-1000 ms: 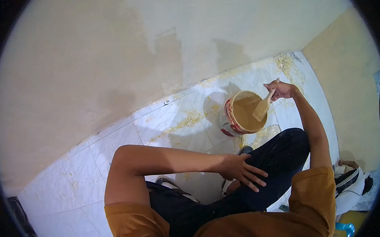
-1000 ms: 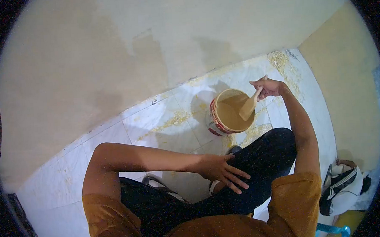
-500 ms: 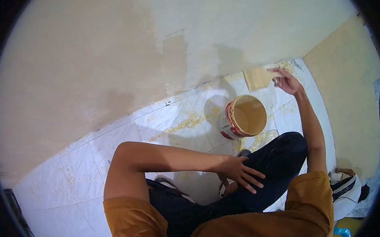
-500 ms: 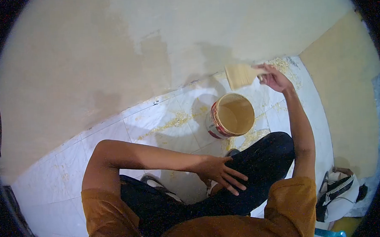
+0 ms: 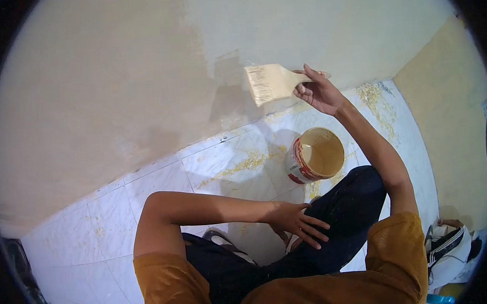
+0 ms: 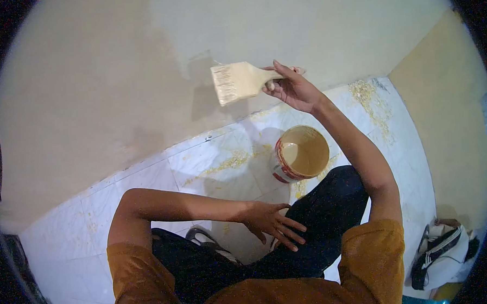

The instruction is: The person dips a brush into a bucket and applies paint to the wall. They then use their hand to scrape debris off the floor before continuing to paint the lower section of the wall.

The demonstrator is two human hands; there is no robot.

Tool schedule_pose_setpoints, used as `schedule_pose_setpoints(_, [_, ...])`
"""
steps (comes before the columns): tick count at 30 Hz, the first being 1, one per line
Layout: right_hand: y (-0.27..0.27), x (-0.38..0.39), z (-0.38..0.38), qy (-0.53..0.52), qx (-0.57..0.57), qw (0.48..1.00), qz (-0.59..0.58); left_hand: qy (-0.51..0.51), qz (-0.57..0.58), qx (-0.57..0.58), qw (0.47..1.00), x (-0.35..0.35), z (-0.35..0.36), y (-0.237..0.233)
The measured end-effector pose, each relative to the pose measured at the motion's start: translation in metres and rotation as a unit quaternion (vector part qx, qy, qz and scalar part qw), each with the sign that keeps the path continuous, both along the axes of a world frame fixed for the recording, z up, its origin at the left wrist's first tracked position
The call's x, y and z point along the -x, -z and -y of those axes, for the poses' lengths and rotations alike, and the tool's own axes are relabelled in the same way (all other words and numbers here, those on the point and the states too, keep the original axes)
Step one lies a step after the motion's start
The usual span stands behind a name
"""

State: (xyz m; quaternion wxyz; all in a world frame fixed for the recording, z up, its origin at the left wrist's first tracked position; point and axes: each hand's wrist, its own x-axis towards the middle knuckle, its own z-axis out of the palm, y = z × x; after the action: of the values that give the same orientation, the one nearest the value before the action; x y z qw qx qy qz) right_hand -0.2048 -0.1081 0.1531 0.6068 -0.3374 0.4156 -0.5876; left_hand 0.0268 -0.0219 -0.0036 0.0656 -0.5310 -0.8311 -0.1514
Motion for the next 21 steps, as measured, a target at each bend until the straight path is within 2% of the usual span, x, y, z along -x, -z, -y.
schedule_pose_setpoints(4, [-0.006,-0.023,0.016,0.045,-0.024,0.998,-0.047,-0.028,0.007,-0.002,1.000,-0.011,0.006,0.002])
schedule_pose_setpoints(6, [-0.013,-0.030,0.022,-0.009,0.042,0.978,-0.204,-0.034,0.007,0.009,0.999,-0.016,0.009,0.002])
schedule_pose_setpoints(7, [-0.019,-0.036,0.024,-0.012,0.043,0.978,-0.204,-0.035,0.005,0.017,0.999,-0.017,0.010,0.002])
schedule_pose_setpoints(9, [-0.038,-0.046,0.025,-0.069,0.168,0.879,-0.440,-0.032,0.000,0.028,0.999,-0.016,0.014,0.002])
schedule_pose_setpoints(10, [-0.051,-0.056,0.024,-0.071,0.169,0.879,-0.441,-0.026,-0.002,0.037,0.999,-0.016,0.015,0.003])
schedule_pose_setpoints(11, [-0.062,-0.066,0.022,-0.080,0.243,0.763,-0.594,-0.028,-0.003,0.037,0.999,-0.016,0.018,0.003])
schedule_pose_setpoints(12, [-0.070,-0.076,0.020,-0.086,0.305,0.616,-0.722,-0.027,-0.019,0.041,0.999,-0.016,0.018,0.006])
schedule_pose_setpoints(16, [-0.071,-0.105,0.019,-0.081,0.293,0.604,-0.737,-0.021,-0.035,0.073,0.996,-0.017,0.022,0.010])
schedule_pose_setpoints(18, [-0.062,-0.112,0.025,-0.061,0.277,0.524,-0.803,-0.022,-0.026,0.073,0.997,-0.020,0.024,0.012])
schedule_pose_setpoints(19, [-0.061,-0.114,0.028,-0.060,0.278,0.523,-0.803,-0.023,-0.017,0.073,0.997,-0.022,0.025,0.014])
schedule_pose_setpoints(21, [-0.063,-0.115,0.037,-0.025,0.284,0.462,-0.840,-0.025,-0.033,0.045,0.998,-0.025,0.028,0.020])
